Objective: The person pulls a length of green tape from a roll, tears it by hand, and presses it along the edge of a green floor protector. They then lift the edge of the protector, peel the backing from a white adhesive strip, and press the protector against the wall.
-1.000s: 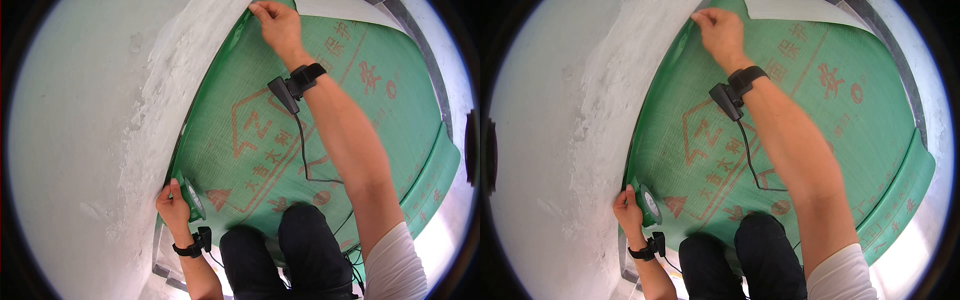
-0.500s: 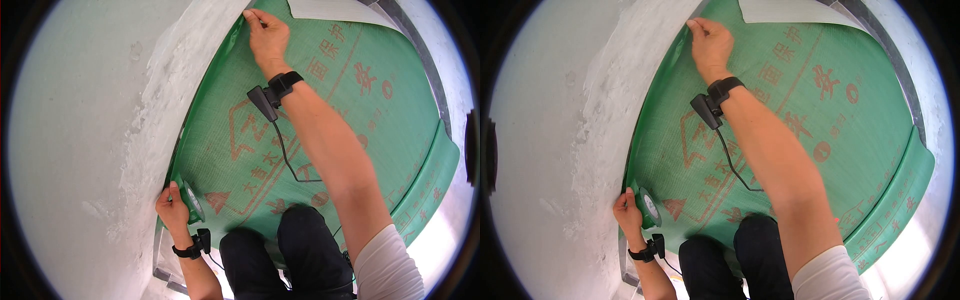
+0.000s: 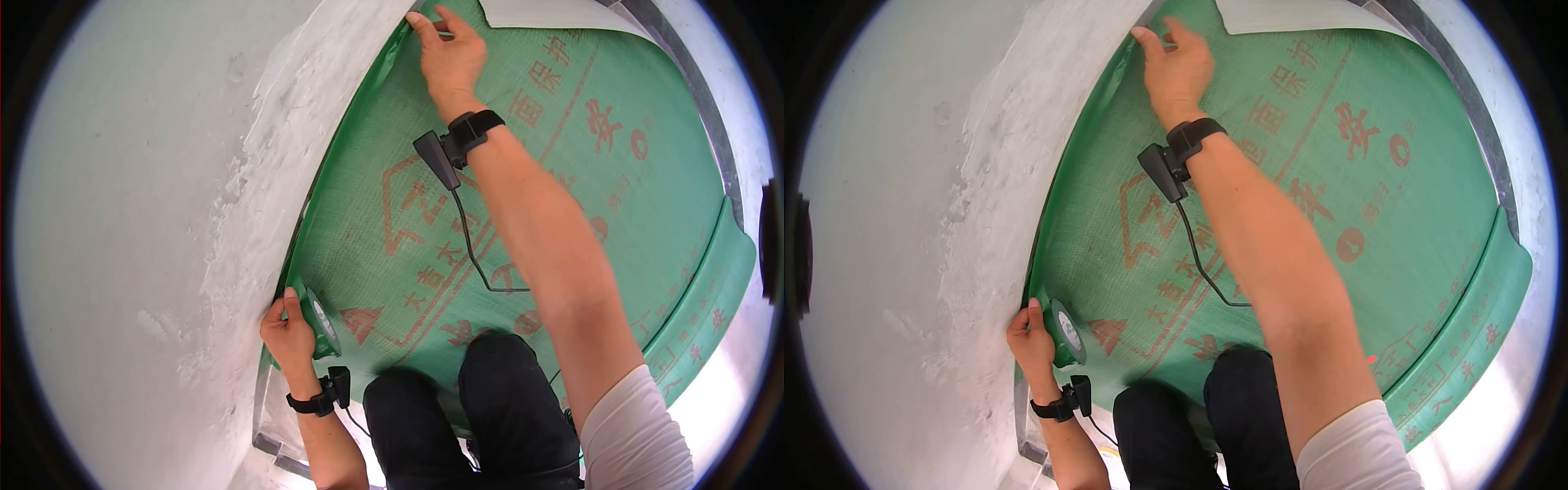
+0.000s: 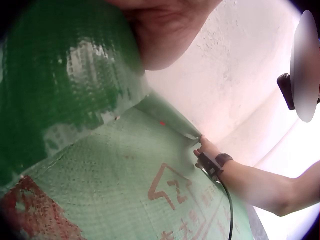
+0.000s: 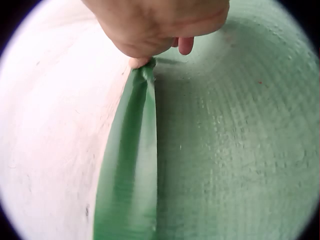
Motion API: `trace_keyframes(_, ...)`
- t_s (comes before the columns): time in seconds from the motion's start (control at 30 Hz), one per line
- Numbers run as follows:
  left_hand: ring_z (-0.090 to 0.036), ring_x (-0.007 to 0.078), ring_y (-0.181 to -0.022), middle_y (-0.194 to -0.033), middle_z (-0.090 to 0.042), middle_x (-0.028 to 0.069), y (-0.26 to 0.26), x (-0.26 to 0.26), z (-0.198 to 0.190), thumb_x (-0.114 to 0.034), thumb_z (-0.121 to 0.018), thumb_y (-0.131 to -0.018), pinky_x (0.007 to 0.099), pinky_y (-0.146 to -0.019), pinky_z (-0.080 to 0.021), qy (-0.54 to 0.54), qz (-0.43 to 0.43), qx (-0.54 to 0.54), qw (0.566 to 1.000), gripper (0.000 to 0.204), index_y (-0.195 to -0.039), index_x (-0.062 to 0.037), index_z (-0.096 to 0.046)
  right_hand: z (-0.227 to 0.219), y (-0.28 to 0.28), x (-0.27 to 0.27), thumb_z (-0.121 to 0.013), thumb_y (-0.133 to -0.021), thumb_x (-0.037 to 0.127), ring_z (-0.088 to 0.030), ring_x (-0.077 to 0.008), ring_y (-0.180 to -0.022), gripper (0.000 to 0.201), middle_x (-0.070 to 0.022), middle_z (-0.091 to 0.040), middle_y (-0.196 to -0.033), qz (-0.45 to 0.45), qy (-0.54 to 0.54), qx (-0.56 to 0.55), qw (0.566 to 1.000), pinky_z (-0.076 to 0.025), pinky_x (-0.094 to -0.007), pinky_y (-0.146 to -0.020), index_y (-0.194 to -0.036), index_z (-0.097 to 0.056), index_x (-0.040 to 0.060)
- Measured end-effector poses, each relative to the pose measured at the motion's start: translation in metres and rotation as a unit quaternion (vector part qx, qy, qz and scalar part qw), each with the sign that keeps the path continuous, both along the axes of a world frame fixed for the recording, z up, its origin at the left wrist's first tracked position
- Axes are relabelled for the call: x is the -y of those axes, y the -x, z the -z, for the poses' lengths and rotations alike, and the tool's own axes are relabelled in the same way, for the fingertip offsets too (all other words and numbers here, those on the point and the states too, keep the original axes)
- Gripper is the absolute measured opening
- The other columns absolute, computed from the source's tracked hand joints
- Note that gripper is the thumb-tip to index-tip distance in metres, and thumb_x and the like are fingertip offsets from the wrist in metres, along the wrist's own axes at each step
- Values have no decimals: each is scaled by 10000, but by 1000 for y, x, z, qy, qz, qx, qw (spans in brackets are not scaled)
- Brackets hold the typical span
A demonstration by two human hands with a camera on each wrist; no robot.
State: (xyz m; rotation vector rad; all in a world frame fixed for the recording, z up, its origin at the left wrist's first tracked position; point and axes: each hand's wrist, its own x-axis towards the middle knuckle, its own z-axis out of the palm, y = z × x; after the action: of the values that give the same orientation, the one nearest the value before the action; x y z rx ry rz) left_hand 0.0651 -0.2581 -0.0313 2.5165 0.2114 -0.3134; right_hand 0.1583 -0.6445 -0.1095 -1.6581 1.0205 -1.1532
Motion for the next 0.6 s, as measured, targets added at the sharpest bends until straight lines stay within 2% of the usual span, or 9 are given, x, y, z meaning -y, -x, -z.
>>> trace_keyframes(0.03,-374,98,-552,-562,-442,6,0,0,0,-277,-637,-963,305,-511,-315,-2,1,-4,1000,393,-725,35,-609,1,1,3,-810,-786,343,-640,-227,-712,423,-115,-686,-855,-29,-26,-11,999,-518,-359,-641,-1015,-718,0)
trace_keyframes(0.07,-374,98,-552,-562,-442,6,0,-1,1,-277,-637,-963,305,-511,-315,-2,3,-3,1000,393,-725,35,-609,-5,3,3,-810,-786,343,-640,-227,-712,423,-115,-686,-855,-27,-26,-11,999,-518,-359,-641,-1015,-718,0)
trace_keyframes(0.13,-385,104,-550,-562,-460,12,-1,-2,2,-277,-636,-963,311,-514,-328,-30,12,4,999,387,-737,37,-624,-17,5,3,-802,-799,323,-643,-216,-700,384,-106,-688,-818,-33,-96,-57,993,-521,-352,-637,-962,-713,-12)
trace_keyframes(0.27,-401,105,-556,-566,-476,16,0,-1,2,-278,-637,-963,311,-520,-339,-22,16,7,1000,384,-745,38,-635,-15,3,7,-797,-805,306,-646,-206,-684,346,-102,-697,-794,-77,-110,6,991,-524,-347,-633,-928,-711,-6)
trace_keyframes(0.37,-408,103,-560,-570,-486,15,-1,-4,6,-279,-640,-962,303,-526,-345,-4,20,15,1000,386,-746,40,-638,-11,-1,10,-768,-824,265,-648,-224,-664,298,-115,-708,-798,-107,-66,37,991,-528,-347,-634,-942,-714,-3)
trace_keyframes(0.47,-415,102,-564,-572,-497,14,0,-2,5,-280,-643,-961,299,-533,-354,-1,15,13,1000,383,-752,42,-646,-14,5,7,-713,-846,200,-662,-252,-680,230,-128,-715,-821,-142,-33,9,989,-538,-354,-659,-954,-718,-3)
trace_keyframes(0.57,-415,100,-566,-575,-505,10,-2,-1,4,-269,-645,-960,297,-537,-359,-6,14,4,1000,374,-753,42,-649,-13,11,3,-679,-843,171,-677,-286,-766,249,-145,-712,-892,-151,9,-2,989,-541,-376,-720,-1013,-710,-7)
trace_keyframes(0.6,-415,104,-564,-571,-499,17,-2,0,4,-269,-649,-955,302,-537,-359,-12,13,8,1000,375,-746,42,-644,-9,13,4,-689,-831,183,-671,-296,-856,318,-156,-697,-976,-182,29,1,983,-535,-383,-773,-1080,-687,-14)
